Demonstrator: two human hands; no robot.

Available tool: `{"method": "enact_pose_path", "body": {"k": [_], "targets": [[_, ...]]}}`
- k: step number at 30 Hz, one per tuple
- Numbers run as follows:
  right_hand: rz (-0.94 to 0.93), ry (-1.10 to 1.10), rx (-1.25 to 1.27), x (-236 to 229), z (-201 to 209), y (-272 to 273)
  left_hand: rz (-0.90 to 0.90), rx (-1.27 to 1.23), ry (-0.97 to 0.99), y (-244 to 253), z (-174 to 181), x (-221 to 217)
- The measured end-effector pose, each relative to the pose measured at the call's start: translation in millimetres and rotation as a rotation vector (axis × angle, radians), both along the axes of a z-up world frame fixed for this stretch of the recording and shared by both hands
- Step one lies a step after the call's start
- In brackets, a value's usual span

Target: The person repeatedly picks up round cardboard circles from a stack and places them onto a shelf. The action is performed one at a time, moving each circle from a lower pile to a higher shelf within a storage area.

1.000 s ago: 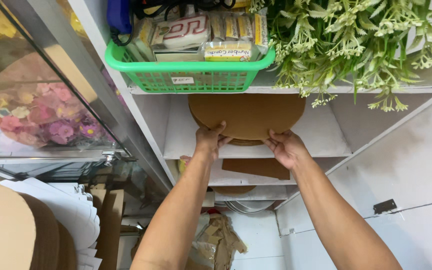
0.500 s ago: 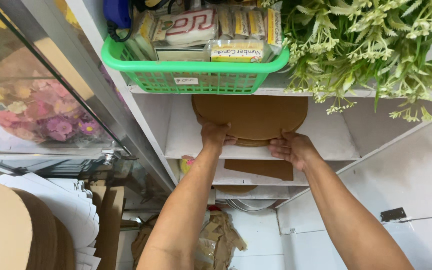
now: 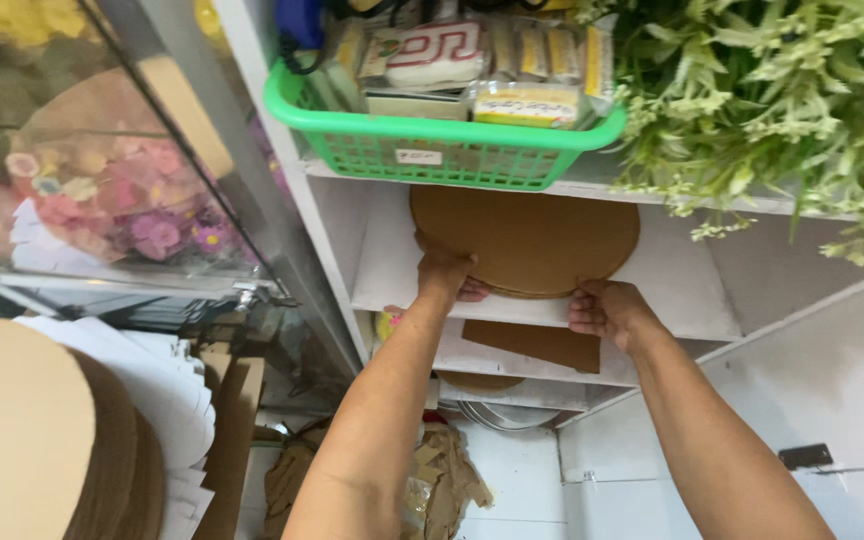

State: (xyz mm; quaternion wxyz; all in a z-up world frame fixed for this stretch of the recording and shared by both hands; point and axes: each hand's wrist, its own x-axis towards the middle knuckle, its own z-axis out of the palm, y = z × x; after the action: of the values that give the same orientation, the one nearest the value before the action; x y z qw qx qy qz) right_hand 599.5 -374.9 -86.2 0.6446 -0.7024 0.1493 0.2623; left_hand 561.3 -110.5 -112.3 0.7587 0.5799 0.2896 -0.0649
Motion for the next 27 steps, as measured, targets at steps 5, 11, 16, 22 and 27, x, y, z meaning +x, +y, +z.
{"method": "enact_pose_path", "body": {"k": [5, 11, 16, 22, 27], "targets": [[0.029, -0.025, -0.027, 1.3, -13.7, -0.6, 0.085, 0.023, -0.139, 1.9, 55.4, -58.3], [0.211, -0.074, -0.02, -38.6, 2.9, 38.8, 0.128, -0.157, -0.174, 21.7, 68.7, -139.1], [0.449, -0.078, 0.025, -100.4, 36.7, 113.0, 0.275, -0.274, -0.197, 41.5, 54.4, -218.1], [0.724, -0.024, 0.165, -179.6, 65.7, 222.5, 0.653, -0.315, -0.212, 78.7, 48.7, -323.0], [0.881, 0.036, 0.335, -241.1, 81.0, 316.1, 1.051, -0.216, -0.344, 105.7, 50.9, -394.7]]}}
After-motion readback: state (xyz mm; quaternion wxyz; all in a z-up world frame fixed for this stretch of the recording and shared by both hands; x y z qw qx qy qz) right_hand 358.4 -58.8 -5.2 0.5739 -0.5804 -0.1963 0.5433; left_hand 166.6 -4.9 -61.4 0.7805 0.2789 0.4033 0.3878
